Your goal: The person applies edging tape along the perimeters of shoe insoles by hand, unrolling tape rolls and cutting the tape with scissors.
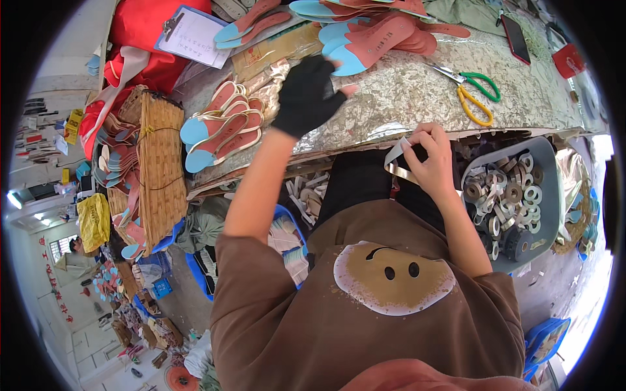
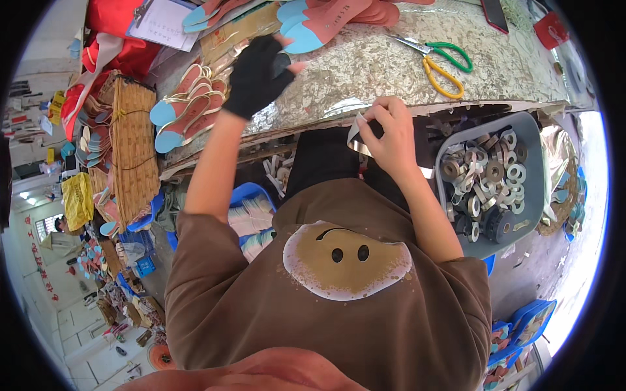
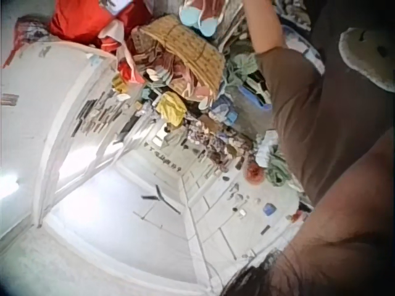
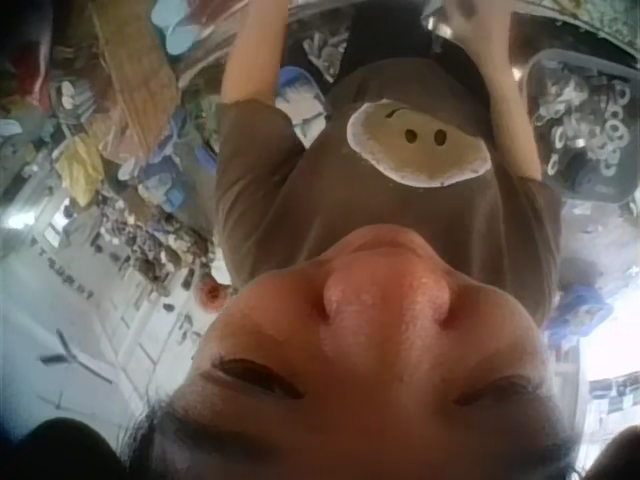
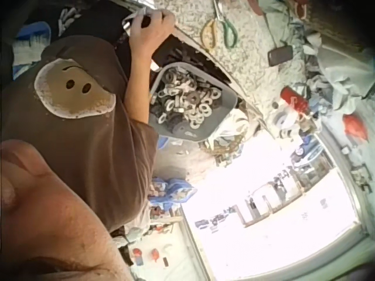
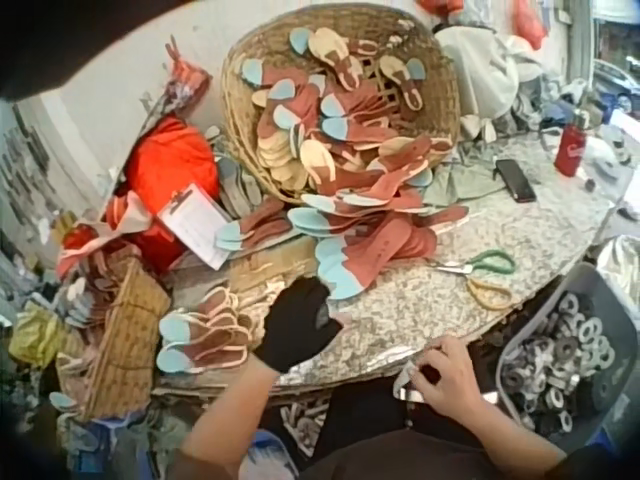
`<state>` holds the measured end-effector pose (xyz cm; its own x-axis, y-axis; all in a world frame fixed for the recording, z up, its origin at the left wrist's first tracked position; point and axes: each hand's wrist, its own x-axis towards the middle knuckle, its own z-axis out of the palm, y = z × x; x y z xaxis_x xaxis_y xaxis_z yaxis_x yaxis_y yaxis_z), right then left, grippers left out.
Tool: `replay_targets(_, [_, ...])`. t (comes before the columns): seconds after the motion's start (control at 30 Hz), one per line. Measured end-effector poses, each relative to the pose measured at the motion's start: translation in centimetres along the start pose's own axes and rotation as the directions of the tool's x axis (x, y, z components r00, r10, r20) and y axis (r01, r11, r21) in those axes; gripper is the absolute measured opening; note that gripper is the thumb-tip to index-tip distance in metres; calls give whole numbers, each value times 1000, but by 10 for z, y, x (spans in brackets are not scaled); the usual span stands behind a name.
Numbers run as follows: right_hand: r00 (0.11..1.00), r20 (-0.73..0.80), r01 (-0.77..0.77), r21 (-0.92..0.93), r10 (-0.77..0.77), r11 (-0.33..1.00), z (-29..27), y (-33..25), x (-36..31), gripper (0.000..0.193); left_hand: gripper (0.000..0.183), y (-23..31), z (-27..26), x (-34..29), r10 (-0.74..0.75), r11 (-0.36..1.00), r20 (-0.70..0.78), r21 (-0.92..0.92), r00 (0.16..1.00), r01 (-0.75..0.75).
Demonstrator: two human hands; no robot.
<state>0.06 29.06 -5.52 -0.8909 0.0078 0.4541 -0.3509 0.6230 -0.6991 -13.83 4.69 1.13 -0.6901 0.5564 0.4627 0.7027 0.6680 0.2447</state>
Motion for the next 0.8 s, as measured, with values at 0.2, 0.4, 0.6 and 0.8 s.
replay_targets(0.2, [975, 121, -223, 477, 188, 850, -21, -10, -12, 10, 51, -6, 77, 59, 9, 944, -107, 328, 994, 27])
replay_targets(0.4, [909, 199, -379, 759, 365, 530, -36, -2, -34, 11, 30, -21, 84, 74, 88, 936, -28, 344, 996, -74])
replay_targets(0.6, [929, 138, -318, 775, 344, 547, -31, 1, -30, 16, 34, 0, 27, 42, 71, 995, 157, 56, 985, -81])
replay_targets(0.8, [910, 210, -361, 823, 356, 438, -24, -11, -17, 20, 44, -39, 11, -11, -162, 972, 418, -91, 894, 218])
